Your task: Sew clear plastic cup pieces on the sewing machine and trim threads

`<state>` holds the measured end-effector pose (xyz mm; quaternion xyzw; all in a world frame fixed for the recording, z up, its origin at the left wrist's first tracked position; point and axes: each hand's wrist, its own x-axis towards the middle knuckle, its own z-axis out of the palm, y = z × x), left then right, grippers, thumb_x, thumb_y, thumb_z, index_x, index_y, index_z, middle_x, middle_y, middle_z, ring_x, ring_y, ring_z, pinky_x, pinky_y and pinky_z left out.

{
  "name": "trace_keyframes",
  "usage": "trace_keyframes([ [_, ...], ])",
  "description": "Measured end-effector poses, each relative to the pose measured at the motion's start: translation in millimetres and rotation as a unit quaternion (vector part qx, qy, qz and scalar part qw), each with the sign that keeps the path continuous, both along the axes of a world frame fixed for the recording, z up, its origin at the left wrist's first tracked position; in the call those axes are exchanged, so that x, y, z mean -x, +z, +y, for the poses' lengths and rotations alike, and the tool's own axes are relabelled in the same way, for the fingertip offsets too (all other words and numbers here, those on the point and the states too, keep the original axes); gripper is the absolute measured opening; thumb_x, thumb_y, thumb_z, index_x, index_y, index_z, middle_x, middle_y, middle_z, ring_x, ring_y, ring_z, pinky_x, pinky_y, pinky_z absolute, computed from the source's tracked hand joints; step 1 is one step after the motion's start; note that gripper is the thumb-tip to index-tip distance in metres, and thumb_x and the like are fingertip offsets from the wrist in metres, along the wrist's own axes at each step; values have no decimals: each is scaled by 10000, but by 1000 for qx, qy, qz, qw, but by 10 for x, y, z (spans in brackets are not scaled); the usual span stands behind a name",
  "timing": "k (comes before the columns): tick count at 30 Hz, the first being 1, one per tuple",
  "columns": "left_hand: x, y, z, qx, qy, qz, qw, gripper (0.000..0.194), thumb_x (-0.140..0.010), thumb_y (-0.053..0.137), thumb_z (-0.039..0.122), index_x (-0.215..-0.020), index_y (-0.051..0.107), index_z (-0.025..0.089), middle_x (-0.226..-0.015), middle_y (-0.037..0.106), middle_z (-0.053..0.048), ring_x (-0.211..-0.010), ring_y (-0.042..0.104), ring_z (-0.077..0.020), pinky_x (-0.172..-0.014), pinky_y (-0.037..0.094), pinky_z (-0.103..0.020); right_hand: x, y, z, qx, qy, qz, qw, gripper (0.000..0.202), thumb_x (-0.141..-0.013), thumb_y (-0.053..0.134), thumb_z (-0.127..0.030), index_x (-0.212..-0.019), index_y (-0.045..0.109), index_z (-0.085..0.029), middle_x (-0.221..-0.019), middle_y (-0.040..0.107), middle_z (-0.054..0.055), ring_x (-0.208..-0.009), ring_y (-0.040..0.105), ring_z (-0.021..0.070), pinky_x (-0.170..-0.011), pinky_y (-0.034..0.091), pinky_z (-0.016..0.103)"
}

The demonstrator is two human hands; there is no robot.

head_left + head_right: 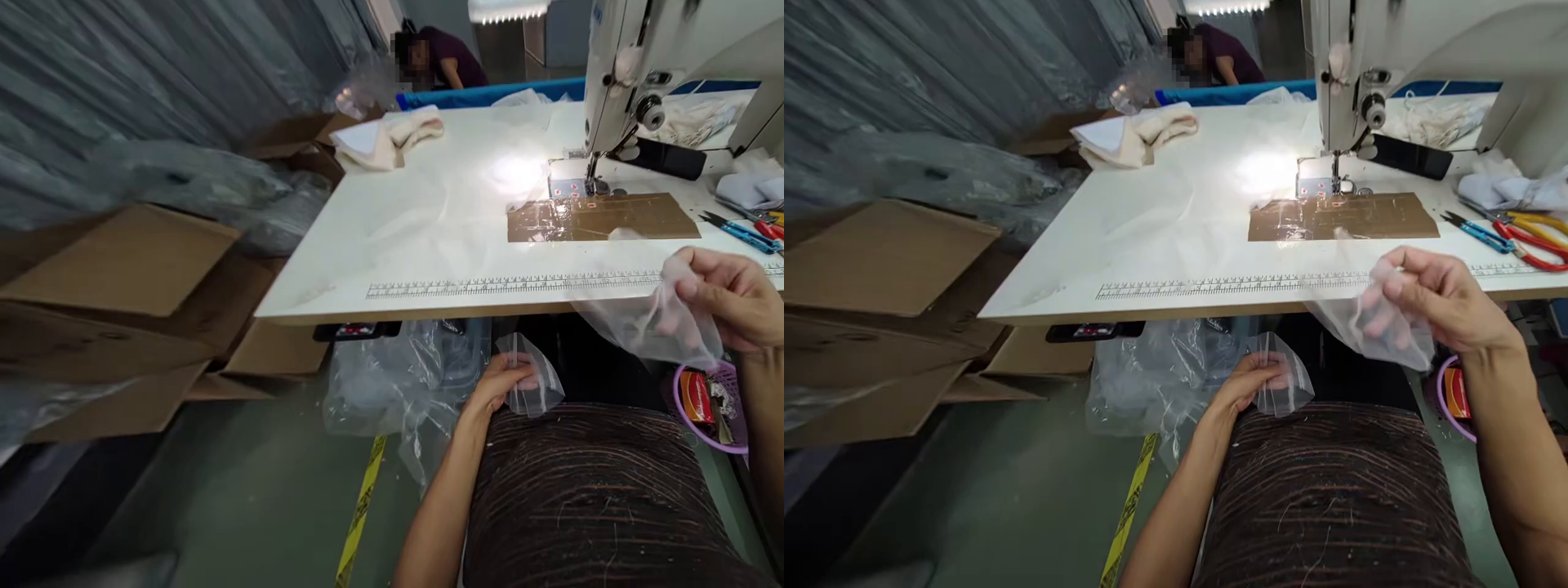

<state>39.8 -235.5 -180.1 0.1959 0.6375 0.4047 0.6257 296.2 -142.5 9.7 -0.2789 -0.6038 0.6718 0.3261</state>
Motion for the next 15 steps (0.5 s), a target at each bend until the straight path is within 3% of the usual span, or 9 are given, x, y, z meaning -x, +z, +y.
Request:
trace_keyframes([
  [4, 88, -83, -19, 8, 1, -23, 1000, 289, -552, 859, 125, -752, 651, 122, -644, 694, -35, -562, 664, -149, -573, 578, -269, 150, -261, -133, 60, 173, -92, 979, 265, -874, 642, -414, -1001, 646, -181, -902, 736, 61, -645, 693, 127, -401, 471, 145],
  [7, 114, -110, -22, -2, 0, -36, 999, 296, -545, 862, 149, -769, 670, 119, -673, 712, -42, -595, 678, -157, -601, 583, -274, 375, -501, -152, 73, 226, -127, 963, 317, -890, 608, -425, -1064, 632, -161, -943, 718, 70, -761, 703, 139, -457, 497, 144],
  [11, 136, -95, -53, -21, -2, -48, 999, 270, -548, 853, 157, -760, 691, 113, -741, 736, -65, -685, 702, -183, -652, 588, -286, 477, -779, -110, 80, 210, -149, 963, 306, -877, 619, -404, -1070, 625, -166, -1023, 704, 82, -839, 698, 153, -495, 525, 157],
  [15, 161, -50, -82, -27, -4, -64, 998, 288, -559, 857, 129, -793, 691, 108, -765, 736, -74, -700, 704, -178, -660, 598, -285, 280, -1009, -31, 115, 108, -171, 973, 293, -856, 646, -379, -1066, 644, -176, -1053, 706, 101, -842, 700, 172, -499, 545, 183],
])
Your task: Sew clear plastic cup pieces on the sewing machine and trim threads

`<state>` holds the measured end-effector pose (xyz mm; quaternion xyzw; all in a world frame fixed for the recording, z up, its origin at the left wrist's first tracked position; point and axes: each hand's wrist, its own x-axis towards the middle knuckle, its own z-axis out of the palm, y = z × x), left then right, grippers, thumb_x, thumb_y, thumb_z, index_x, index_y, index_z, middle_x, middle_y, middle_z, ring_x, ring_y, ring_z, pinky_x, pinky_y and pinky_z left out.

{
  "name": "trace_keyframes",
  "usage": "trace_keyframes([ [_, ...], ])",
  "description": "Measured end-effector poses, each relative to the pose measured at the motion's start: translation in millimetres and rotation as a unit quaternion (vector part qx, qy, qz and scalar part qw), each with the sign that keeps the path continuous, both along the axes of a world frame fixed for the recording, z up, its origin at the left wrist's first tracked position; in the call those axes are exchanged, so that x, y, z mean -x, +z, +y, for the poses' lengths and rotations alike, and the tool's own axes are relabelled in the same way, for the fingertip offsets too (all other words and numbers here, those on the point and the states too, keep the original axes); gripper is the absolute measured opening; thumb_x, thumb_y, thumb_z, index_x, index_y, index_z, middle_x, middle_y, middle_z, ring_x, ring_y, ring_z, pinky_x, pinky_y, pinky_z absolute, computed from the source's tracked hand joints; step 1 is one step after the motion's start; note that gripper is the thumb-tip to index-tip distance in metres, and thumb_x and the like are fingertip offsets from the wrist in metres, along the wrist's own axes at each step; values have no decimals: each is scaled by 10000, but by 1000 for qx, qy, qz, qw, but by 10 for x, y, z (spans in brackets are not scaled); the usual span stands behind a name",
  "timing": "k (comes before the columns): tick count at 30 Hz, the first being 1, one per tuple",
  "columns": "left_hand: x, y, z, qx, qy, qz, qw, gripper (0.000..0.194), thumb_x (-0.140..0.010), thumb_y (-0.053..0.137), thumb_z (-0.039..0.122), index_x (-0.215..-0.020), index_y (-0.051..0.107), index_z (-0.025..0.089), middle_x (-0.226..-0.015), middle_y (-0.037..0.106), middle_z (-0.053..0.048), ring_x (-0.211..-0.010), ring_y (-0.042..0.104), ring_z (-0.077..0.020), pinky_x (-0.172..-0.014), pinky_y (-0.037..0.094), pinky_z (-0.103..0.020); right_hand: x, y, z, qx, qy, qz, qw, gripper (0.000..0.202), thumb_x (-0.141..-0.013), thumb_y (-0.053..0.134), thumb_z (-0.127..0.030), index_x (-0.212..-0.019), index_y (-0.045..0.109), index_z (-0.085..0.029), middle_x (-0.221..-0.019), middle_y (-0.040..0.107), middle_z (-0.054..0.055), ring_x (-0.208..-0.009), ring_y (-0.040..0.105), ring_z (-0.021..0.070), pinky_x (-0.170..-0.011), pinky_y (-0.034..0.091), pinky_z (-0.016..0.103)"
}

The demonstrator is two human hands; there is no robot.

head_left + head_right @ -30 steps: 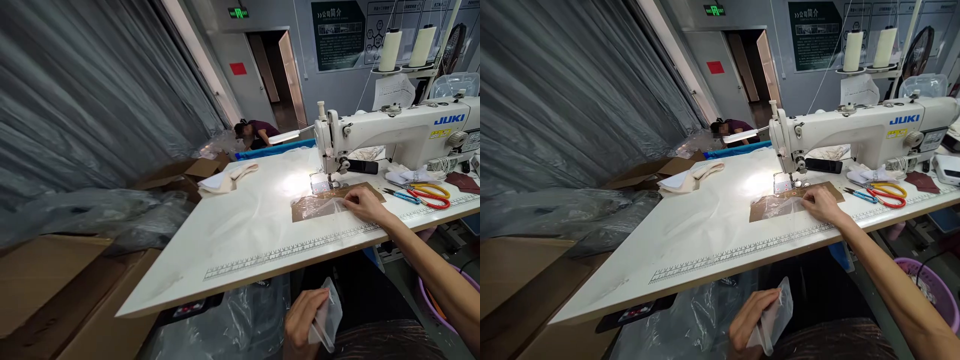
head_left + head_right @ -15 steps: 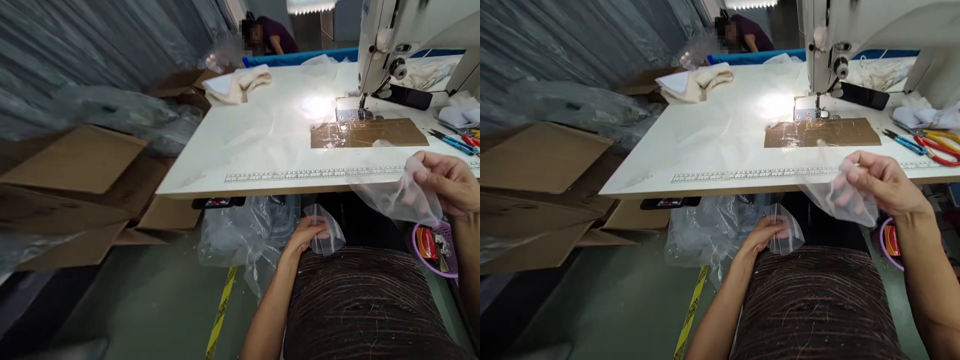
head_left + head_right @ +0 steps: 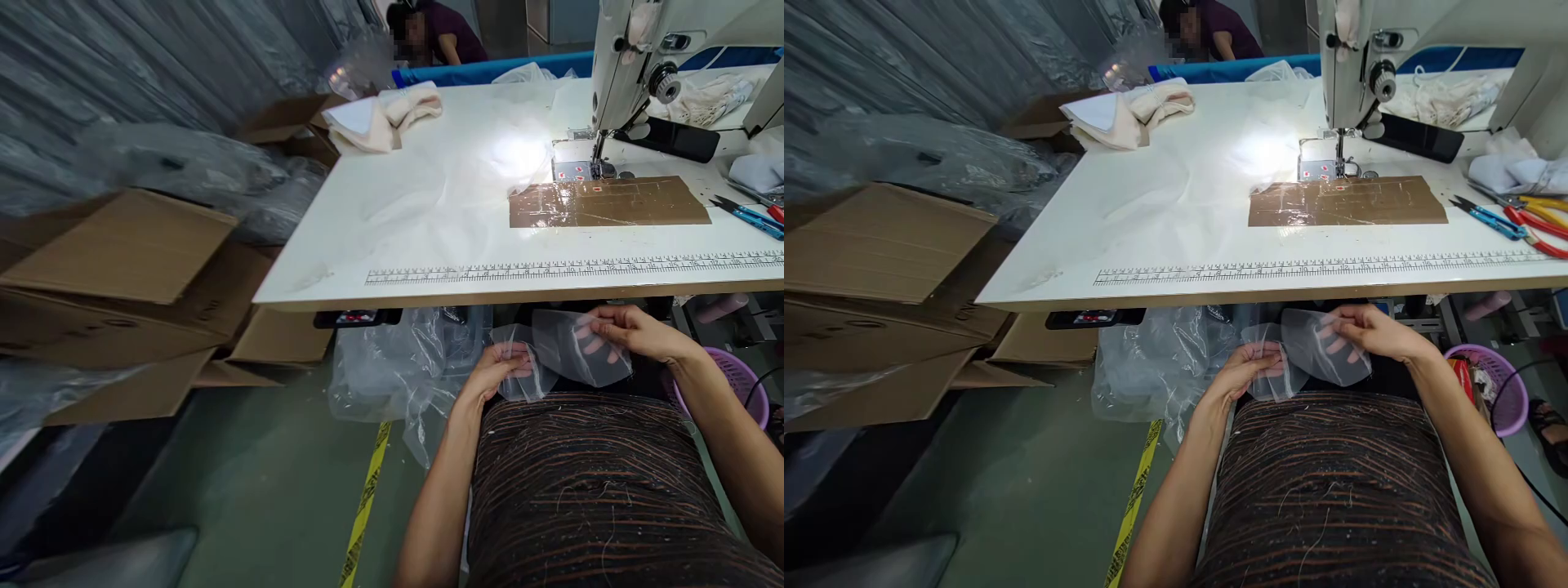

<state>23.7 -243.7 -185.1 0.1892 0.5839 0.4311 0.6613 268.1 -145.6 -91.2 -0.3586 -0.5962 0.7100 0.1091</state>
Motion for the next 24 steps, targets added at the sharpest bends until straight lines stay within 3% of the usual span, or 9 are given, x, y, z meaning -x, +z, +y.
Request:
trace_keyframes([
  [3, -2, 27, -6, -3, 3, -7, 1000, 297, -574, 856, 105, -810, 677, 107, -767, 730, -68, -693, 701, -168, -654, 604, -285, -187, -132, 55, 21, -87, -12, 996, 297, -845, 660, -380, -1069, 662, -186, -1147, 686, 111, -851, 706, 182, -509, 555, 197],
  [6, -21, 59, -13, -8, 4, -7, 1000, 302, -596, 843, 90, -843, 670, 106, -784, 731, -73, -702, 701, -170, -646, 607, -290, -287, -253, 103, 48, -130, 8, 990, 276, -830, 687, -358, -1042, 683, -181, -1182, 680, 115, -856, 708, 180, -557, 571, 207],
  [14, -64, 241, -51, -18, -10, 11, 1000, 332, -609, 840, 105, -891, 665, 106, -838, 742, -91, -703, 706, -171, -644, 602, -284, -108, -577, 154, 182, -156, 145, 960, 120, -819, 657, -124, -923, 711, -148, -1026, 738, 102, -830, 722, 171, -783, 602, 298],
  [24, -173, 354, 56, -2, -25, 37, 999, 342, -593, 865, 156, -875, 677, 107, -845, 755, -96, -704, 707, -165, -651, 599, -272, -107, -685, 54, 262, -135, 213, 931, 186, -758, 689, -146, -944, 703, -157, -1029, 739, 97, -893, 723, 228, -757, 616, 341],
])
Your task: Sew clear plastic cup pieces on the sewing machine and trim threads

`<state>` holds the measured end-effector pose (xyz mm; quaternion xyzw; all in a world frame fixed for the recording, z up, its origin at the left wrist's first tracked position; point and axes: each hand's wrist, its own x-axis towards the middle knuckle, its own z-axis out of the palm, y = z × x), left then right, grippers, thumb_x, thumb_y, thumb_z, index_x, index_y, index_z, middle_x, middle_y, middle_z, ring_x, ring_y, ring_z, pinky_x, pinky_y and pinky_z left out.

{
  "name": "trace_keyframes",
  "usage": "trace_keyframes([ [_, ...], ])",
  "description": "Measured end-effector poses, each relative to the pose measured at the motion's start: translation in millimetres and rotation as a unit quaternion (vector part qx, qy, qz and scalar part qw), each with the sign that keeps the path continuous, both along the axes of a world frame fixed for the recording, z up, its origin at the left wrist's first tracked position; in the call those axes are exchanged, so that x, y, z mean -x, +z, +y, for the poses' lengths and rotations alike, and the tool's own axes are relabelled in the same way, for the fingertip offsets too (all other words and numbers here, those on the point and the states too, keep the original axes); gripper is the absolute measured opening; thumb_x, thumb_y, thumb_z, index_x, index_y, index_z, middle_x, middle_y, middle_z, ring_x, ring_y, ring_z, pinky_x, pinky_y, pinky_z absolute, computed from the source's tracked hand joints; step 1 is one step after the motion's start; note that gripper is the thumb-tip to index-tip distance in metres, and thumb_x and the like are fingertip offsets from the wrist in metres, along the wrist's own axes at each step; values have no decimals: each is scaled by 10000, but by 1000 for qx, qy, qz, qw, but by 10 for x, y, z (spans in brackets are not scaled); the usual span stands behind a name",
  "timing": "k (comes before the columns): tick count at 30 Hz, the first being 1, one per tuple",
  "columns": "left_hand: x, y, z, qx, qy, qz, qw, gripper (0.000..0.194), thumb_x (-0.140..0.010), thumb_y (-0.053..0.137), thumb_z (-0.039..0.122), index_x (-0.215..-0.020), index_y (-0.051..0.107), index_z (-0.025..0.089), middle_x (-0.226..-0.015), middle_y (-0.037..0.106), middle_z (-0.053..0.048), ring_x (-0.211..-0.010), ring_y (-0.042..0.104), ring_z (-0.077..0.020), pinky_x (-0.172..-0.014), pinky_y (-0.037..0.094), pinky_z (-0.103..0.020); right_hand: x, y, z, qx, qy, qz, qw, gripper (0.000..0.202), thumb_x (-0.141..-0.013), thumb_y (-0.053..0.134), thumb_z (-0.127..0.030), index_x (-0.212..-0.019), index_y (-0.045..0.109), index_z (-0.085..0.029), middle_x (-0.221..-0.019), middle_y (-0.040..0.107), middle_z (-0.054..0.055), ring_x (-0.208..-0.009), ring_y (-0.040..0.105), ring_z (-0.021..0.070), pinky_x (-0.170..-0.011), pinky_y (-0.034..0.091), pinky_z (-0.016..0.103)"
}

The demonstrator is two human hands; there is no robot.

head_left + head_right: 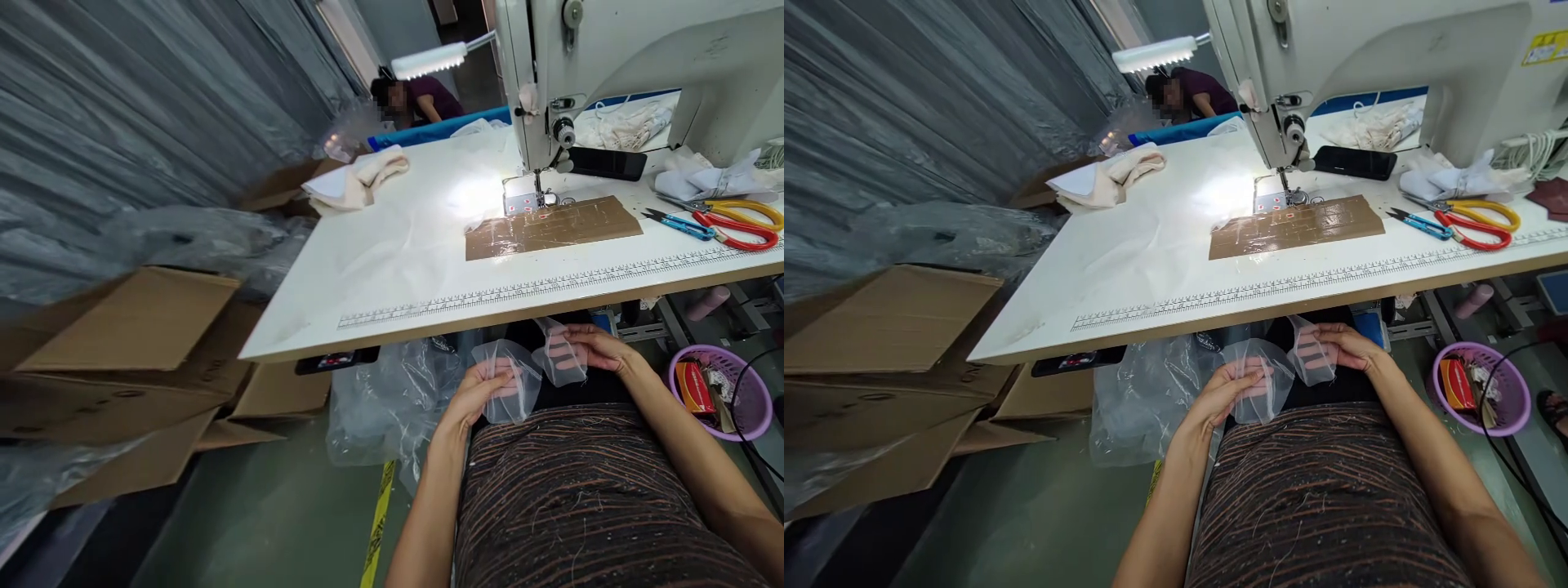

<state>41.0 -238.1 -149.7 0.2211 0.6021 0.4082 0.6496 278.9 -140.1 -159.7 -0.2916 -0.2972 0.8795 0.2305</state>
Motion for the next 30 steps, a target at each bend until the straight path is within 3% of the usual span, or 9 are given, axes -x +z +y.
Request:
trace_keyframes([
  [6, -24, 53, 11, -7, -1, 5, 1000, 330, -613, 853, 151, -891, 679, 111, -859, 751, -101, -709, 706, -172, -669, 601, -293, -49, -34, -15, 3, -7, 8, 1000, 174, -752, 691, -145, -924, 700, -164, -1018, 742, 86, -907, 720, 229, -782, 610, 346],
  [13, -8, 236, 5, -44, -25, -2, 999, 443, -580, 884, 204, -968, 683, 125, -835, 742, -84, -722, 701, -177, -667, 596, -290, -62, 20, -39, -6, -5, 6, 1000, 171, -742, 686, -132, -909, 708, -167, -994, 750, 78, -877, 724, 225, -758, 615, 329],
  [19, 2, 341, -33, -89, -76, -15, 993, 530, -592, 883, 294, -1045, 673, 119, -845, 739, -98, -735, 704, -191, -694, 591, -303, -110, 54, -88, -17, -19, -5, 1000, 182, -760, 673, -132, -935, 704, -172, -995, 750, 90, -888, 723, 225, -778, 613, 342],
  [24, 27, 255, -14, -83, -82, -29, 993, 488, -616, 869, 250, -1043, 673, 120, -879, 738, -107, -779, 706, -200, -694, 589, -298, -136, 118, -134, -24, -25, -13, 999, 197, -757, 678, -129, -950, 706, -159, -982, 751, 100, -905, 718, 230, -774, 614, 352],
  [30, 124, -33, 89, -47, -76, -30, 996, 361, -662, 823, 138, -990, 672, 121, -886, 738, -118, -782, 714, -207, -706, 590, -323, -147, 113, -94, -17, -25, -46, 998, 200, -763, 672, -123, -957, 698, -162, -988, 749, 104, -925, 715, 249, -754, 618, 365],
])
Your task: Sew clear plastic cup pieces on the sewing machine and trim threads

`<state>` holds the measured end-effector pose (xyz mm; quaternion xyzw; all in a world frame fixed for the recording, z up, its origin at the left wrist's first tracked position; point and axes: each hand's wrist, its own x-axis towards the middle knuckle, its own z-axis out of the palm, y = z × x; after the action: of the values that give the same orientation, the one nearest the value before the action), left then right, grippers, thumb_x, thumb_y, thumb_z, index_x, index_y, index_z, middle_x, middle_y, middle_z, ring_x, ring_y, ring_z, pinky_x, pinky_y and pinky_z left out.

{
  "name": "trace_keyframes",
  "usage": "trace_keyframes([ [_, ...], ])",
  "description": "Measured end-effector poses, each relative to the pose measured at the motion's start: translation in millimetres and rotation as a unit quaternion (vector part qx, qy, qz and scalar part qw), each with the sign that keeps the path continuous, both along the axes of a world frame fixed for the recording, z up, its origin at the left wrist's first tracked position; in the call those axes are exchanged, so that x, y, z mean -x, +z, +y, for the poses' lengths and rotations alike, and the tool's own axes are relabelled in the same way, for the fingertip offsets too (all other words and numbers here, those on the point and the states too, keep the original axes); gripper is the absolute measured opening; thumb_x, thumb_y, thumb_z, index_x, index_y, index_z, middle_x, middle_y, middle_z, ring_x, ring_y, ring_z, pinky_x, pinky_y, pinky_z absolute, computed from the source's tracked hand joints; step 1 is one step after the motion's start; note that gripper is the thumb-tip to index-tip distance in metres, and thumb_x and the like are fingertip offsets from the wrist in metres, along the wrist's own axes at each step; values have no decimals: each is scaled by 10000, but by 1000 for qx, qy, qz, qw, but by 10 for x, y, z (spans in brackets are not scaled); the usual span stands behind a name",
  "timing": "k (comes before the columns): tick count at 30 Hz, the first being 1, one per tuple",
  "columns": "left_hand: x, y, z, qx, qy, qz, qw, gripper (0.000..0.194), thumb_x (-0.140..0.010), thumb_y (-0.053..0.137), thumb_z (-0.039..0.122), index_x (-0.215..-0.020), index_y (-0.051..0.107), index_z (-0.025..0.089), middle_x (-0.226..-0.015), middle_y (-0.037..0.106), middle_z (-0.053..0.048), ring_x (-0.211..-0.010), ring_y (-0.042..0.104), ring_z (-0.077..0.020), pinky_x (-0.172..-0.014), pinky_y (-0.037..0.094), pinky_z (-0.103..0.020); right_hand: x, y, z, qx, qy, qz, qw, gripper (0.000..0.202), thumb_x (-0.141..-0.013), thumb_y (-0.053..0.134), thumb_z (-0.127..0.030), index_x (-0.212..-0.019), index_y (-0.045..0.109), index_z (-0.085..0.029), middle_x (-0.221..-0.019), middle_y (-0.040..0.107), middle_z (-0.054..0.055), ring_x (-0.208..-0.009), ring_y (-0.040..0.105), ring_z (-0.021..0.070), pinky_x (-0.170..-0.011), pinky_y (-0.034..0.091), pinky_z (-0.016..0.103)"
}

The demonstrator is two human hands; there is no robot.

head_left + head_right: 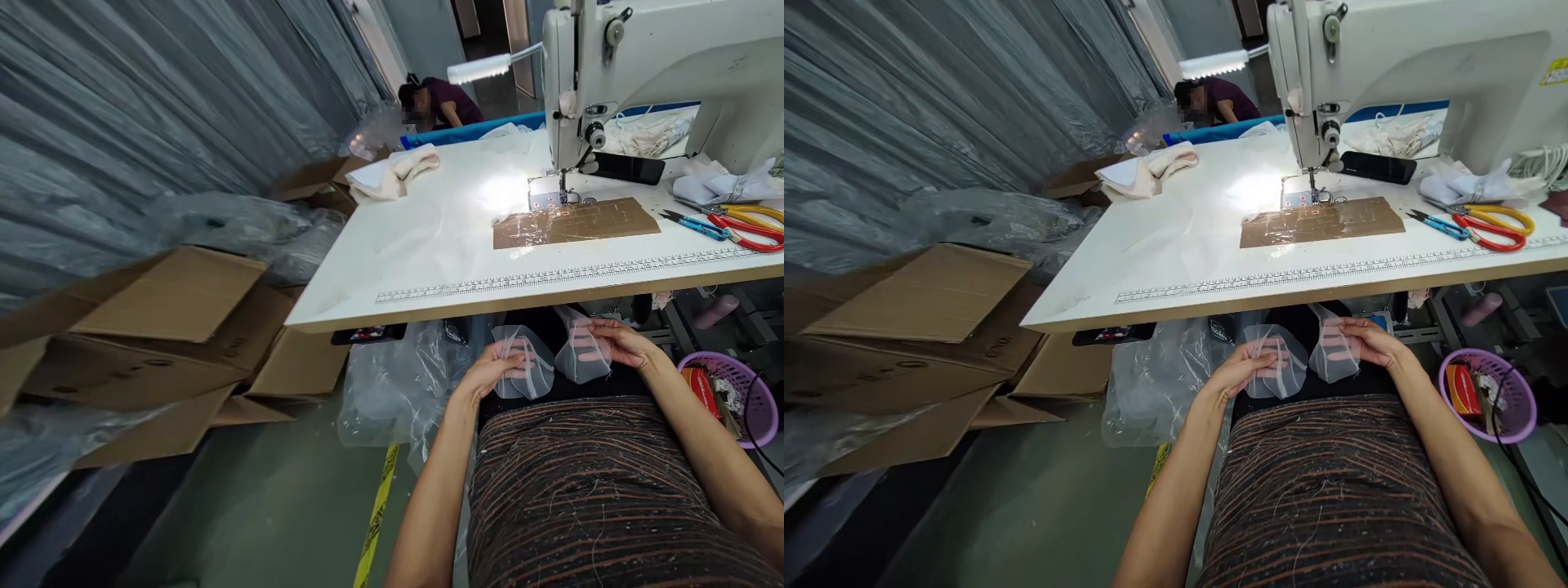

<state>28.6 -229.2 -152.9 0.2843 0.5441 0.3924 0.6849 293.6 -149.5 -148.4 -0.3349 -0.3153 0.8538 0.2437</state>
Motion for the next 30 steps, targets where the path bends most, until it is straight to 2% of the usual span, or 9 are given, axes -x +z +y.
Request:
trace_keyframes([
  [3, 50, -103, 25, 7, 1, -2, 1000, 379, -661, 826, 148, -1006, 672, 123, -939, 732, -126, -793, 711, -205, -712, 588, -327, -22, -81, 23, 11, -9, -24, 1000, 172, -763, 668, -103, -922, 703, -158, -961, 752, 107, -904, 719, 252, -756, 622, 379],
  [7, 93, -147, 53, 5, -9, -1, 1000, 455, -634, 843, 160, -1051, 664, 131, -995, 720, -124, -809, 701, -197, -734, 584, -329, -86, -156, 33, 20, -30, -44, 998, 146, -777, 647, -77, -877, 704, -166, -945, 751, 102, -909, 719, 241, -749, 626, 350],
  [14, 172, -144, 118, -13, -23, 26, 999, 551, -576, 866, 174, -1077, 639, 126, -787, 682, -35, -698, 661, -146, -587, 535, -224, -130, -118, 71, 30, -47, -69, 996, 177, -804, 615, -61, -919, 706, -160, -978, 744, 99, -901, 720, 229, -747, 631, 361],
  [17, 250, -59, 121, -24, -25, 48, 998, 562, -578, 860, 195, -1092, 646, 123, -751, 660, -18, -667, 644, -135, -505, 478, -181, -110, -150, 68, 32, -44, -69, 996, 153, -787, 635, -68, -876, 711, -168, -948, 748, 96, -885, 722, 228, -742, 632, 358],
  [23, 372, 266, 52, -65, -48, 80, 994, 585, -636, 834, 246, -1180, 642, 147, -728, 635, 8, -518, 549, -68, -420, 397, -152, -102, -231, 41, 46, -42, -69, 996, 168, -777, 634, -70, -903, 704, -155, -931, 746, 112, -879, 723, 228, -742, 630, 333],
  [27, 288, 370, 26, -88, -85, 10, 992, 602, -681, 813, 273, -1239, 608, 175, -718, 604, 33, -504, 534, -57, -451, 442, -165, -95, -221, 19, 35, -44, -78, 995, 166, -787, 621, -85, -924, 680, -159, -947, 740, 112, -903, 717, 225, -784, 620, 346],
  [30, 181, 370, 47, -92, -110, -50, 988, 604, -685, 815, 267, -1243, 599, 184, -738, 618, 20, -637, 632, -115, -532, 512, -196, -96, -185, -6, -38, -30, -149, 988, 114, -822, 603, -138, -915, 658, -174, -964, 733, 112, -927, 710, 229, -824, 606, 374],
])
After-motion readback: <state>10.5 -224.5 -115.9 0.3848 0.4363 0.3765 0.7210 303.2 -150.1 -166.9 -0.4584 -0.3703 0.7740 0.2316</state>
